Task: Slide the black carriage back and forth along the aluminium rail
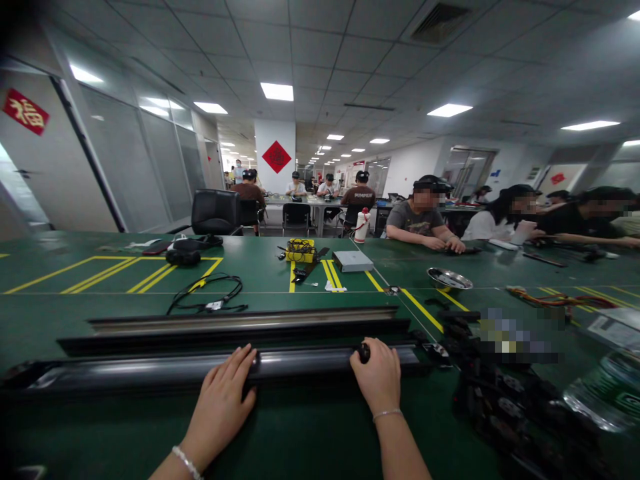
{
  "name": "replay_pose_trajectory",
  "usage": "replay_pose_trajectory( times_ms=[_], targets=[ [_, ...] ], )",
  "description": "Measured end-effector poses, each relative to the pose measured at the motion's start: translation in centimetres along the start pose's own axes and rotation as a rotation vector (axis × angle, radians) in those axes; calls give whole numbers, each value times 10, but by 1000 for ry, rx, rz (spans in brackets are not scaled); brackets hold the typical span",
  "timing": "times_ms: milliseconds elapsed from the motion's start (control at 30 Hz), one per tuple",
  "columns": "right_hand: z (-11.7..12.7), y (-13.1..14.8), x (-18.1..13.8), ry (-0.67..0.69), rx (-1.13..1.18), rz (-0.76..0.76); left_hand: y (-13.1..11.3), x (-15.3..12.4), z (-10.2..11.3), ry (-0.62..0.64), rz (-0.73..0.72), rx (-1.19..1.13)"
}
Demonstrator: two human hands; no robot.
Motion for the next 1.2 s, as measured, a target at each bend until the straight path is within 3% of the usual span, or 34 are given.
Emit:
replay_pose_trajectory(
  times_ms=[600,867,1200],
  targets=[
    [1,-4,0,-7,-42,-6,0,0,1,9,9,-22],
    [-2,-18,5,98,-17,9,-1,2,0,14,22,-51],
    [3,-15,4,48,-26,-18,0,0,-1,-13,9,-36]
  ],
)
Point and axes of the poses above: each hand's wrist, its own x-axis towards the middle knuckle, its own z-axis out of the back of the hand, y = z × x, the point moved 5 cm from there along x, towards the middle knuckle, and after that the axes turned 4 degrees about z, right-handed, at the moved point
